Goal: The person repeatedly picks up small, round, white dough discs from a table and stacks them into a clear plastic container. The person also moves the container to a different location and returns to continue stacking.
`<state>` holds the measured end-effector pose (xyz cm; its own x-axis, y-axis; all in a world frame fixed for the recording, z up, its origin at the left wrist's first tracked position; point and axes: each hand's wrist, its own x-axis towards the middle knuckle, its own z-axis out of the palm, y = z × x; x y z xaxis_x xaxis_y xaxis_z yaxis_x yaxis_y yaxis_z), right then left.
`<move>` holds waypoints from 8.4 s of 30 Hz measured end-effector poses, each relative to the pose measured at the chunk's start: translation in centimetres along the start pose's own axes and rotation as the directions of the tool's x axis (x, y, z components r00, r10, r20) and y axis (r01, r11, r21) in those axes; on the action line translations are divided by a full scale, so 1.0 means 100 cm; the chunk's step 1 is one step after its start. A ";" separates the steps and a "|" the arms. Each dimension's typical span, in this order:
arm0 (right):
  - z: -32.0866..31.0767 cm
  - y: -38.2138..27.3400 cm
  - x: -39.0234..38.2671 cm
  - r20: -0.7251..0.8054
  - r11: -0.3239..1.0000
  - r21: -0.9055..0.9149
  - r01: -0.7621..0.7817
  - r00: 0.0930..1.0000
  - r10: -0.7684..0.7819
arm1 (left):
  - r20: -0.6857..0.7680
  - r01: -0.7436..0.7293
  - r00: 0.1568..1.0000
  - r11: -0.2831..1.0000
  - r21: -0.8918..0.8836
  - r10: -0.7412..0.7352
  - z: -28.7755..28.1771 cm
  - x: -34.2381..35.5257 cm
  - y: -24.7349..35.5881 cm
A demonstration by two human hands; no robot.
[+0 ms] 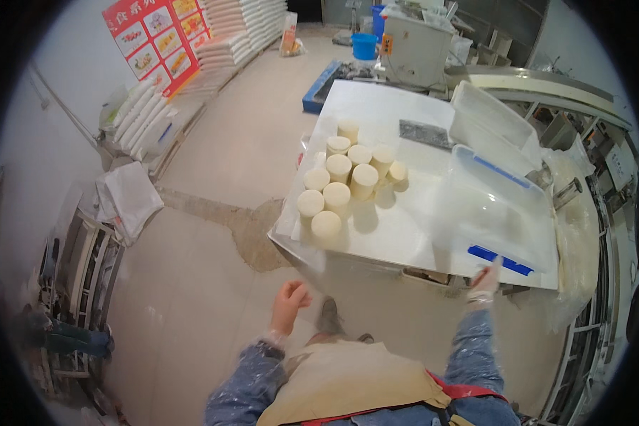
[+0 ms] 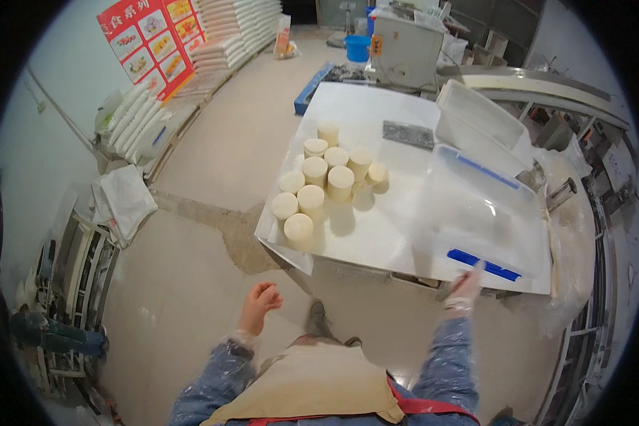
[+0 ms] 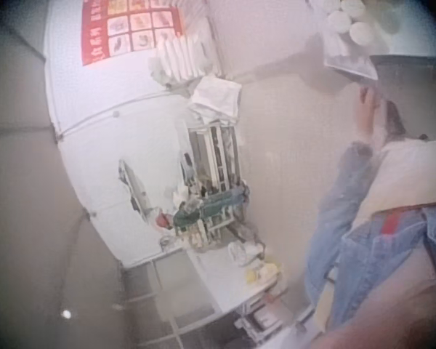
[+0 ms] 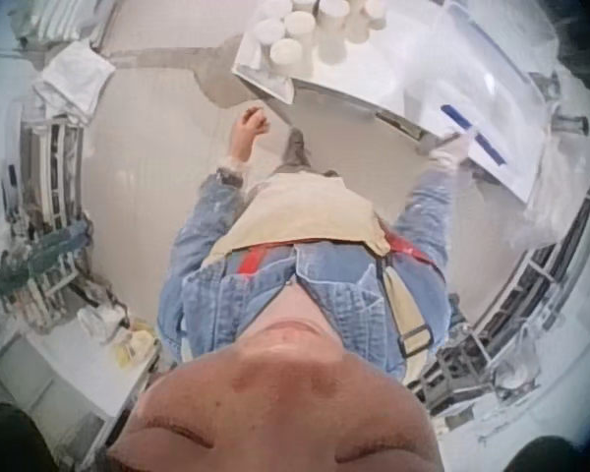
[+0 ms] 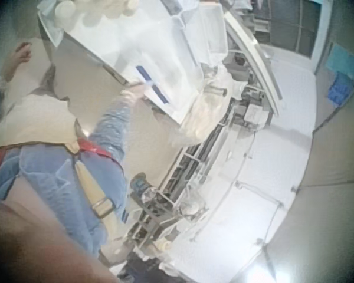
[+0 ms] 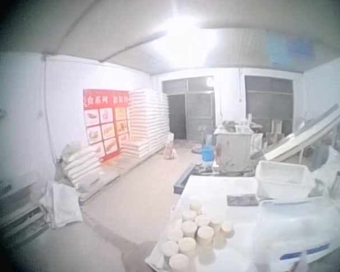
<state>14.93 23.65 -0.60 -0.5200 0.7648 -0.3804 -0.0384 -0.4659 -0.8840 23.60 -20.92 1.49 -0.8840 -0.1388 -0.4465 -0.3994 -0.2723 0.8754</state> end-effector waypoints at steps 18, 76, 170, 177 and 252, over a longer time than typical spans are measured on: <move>0.173 0.116 -0.185 0.871 0.841 -0.377 0.387 0.456 0.181 | 0.213 -0.119 0.970 0.993 0.005 0.115 0.066 0.064 0.047; 0.112 -0.038 0.104 0.574 0.473 -0.777 0.415 0.157 0.804 | 0.440 -0.479 0.852 0.764 0.433 0.284 0.336 0.115 0.027; 0.172 0.100 -0.054 0.797 0.023 -0.497 0.868 0.467 -0.383 | 0.216 0.095 0.963 0.957 0.275 -0.158 0.079 0.104 0.035; 0.154 0.098 -0.046 0.748 0.016 -0.426 0.905 0.362 -0.556 | 0.302 -0.020 0.948 0.927 0.374 -0.102 0.086 0.103 0.036; 0.211 0.101 -0.044 0.874 0.315 -0.389 0.866 0.455 -0.171 | 0.429 -0.086 0.901 0.943 0.323 -0.064 0.116 0.141 0.055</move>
<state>-1.19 6.13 -2.12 -0.9758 0.0386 0.2154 -0.1302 0.6886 -0.7133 6.09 -13.36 2.13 -0.8750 0.3011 -0.3792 -0.3787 0.0625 0.9234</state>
